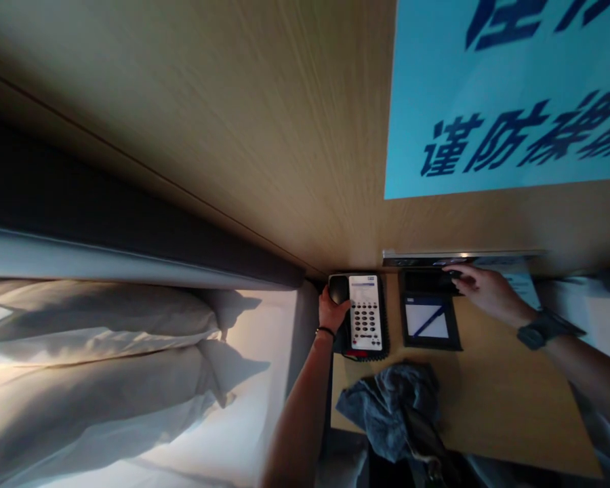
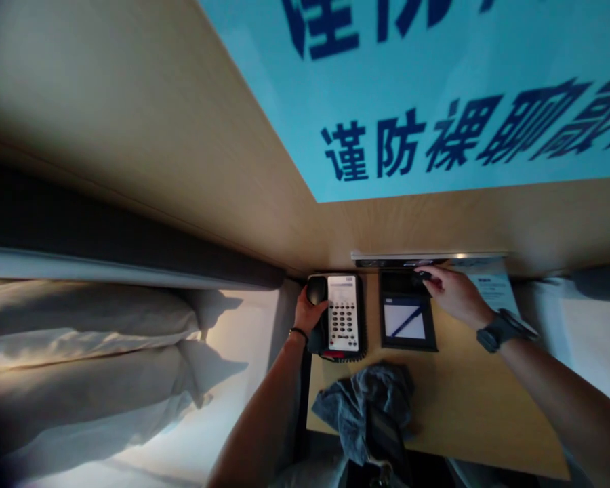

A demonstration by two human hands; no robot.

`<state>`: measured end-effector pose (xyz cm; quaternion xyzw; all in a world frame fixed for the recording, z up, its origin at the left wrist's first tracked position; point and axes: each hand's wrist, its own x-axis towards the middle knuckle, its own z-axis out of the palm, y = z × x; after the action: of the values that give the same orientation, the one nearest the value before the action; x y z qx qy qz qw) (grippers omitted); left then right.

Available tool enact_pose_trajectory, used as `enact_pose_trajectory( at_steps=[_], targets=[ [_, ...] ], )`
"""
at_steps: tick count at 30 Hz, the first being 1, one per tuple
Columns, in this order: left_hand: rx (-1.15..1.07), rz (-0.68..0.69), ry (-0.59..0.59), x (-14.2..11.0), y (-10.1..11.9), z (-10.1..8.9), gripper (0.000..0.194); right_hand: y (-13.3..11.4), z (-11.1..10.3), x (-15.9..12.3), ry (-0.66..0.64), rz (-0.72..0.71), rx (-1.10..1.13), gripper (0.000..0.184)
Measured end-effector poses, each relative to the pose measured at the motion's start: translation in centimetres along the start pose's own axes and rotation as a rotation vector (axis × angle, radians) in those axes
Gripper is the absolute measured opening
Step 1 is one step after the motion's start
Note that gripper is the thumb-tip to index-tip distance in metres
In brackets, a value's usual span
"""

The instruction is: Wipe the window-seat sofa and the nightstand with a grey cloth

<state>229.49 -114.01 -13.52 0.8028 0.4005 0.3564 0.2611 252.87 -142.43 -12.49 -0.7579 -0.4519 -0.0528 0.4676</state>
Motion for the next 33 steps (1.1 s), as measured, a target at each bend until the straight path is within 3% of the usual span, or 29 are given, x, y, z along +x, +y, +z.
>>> enact_pose_trajectory(
  at_steps=[5,8,10,12,14,16,19,21,24,28,31,33],
  targets=[
    [0.085,0.057,0.097,-2.0,2.2,-1.3,0.077,0.2,1.2,-1.0,0.141,0.064,-0.003,0.039],
    [0.158,0.160,0.141,-5.5,3.7,-2.0,0.061,0.5,1.5,-1.2,0.192,0.092,-0.025,0.040],
    [0.219,0.291,-0.009,-9.2,3.8,-1.5,0.047,0.8,1.6,-1.2,0.199,0.109,-0.035,0.037],
    [0.292,0.422,-0.313,-13.6,2.6,-0.1,0.043,1.0,1.8,-1.0,0.181,0.121,-0.032,0.032],
    [0.393,0.507,-0.640,-17.8,0.2,2.2,0.055,1.1,1.9,-0.9,0.152,0.118,-0.025,0.031],
    [0.514,0.559,-0.850,-21.1,-2.5,4.5,0.070,0.8,1.9,-0.7,0.130,0.097,-0.049,0.034],
    [0.621,0.553,-0.871,-23.2,-4.9,7.1,0.061,-0.3,1.2,-0.5,0.120,0.052,-0.128,0.033],
    [0.608,0.476,-0.815,-22.6,-4.3,7.5,0.061,-1.2,0.1,-0.6,0.148,0.053,-0.150,0.034],
    [0.355,0.284,-0.687,-20.0,-0.5,5.8,0.067,-2.2,-2.2,-1.6,0.223,0.129,-0.078,0.035],
    [-0.189,0.176,-0.527,-16.7,7.7,1.0,0.066,-2.9,-4.5,-4.0,0.236,0.263,0.166,0.040],
    [-0.172,0.397,-0.361,-16.2,14.2,-0.8,0.071,-3.8,-4.3,-5.6,0.193,0.282,0.340,0.046],
    [0.019,0.655,-0.259,-16.5,17.4,-0.2,0.075,-4.6,-3.9,-6.5,0.158,0.263,0.403,0.042]
  ],
)
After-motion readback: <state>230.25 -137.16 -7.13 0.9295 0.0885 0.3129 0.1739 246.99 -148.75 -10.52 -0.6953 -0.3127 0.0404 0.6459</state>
